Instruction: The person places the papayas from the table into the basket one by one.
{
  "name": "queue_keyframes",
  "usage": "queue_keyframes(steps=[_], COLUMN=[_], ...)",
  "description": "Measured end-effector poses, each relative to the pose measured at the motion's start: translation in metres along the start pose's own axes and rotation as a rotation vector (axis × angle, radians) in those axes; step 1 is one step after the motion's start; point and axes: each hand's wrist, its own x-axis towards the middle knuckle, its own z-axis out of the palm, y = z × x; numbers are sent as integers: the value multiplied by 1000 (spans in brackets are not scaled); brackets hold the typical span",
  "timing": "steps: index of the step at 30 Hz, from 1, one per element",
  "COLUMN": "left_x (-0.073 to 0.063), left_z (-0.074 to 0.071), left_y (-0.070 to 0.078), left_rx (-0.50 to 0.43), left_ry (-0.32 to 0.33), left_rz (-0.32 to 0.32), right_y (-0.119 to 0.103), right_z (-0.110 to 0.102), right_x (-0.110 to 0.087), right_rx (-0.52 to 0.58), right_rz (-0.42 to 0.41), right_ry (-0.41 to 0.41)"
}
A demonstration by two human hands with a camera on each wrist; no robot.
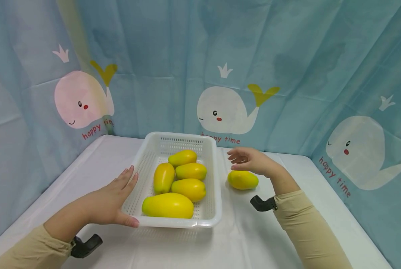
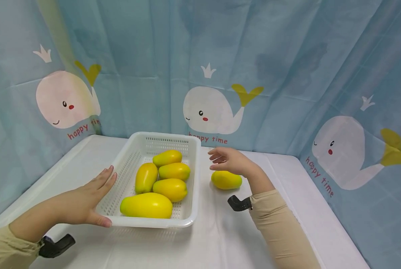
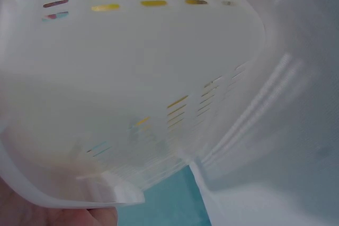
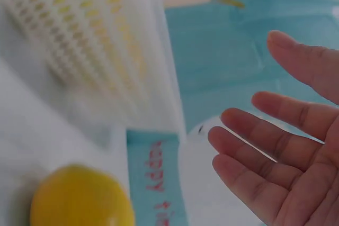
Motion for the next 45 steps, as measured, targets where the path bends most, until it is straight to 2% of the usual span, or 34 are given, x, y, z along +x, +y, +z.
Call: queue_keyframes(steps=[10,20,26,35,45], left_x=[0,0,0,0,0], left_z=[0,1,2,0,0], left_y=[1,0,-2,0,1], left_rx=[-13,-5,-1,-9,-17], left_ry=[-4,1,-5,-12,-14], left_rz=[1,-5,-10,-13,-16], right_y=[43,81,98,124,130], right_z=[-10,-10,-2,20,30], right_x=[-13,-27,-33,-31,-32], right_rx=[-20,-21,10,26,14], right_rz=[51,150,167,197,201], right_ry=[30,45,52,82,147])
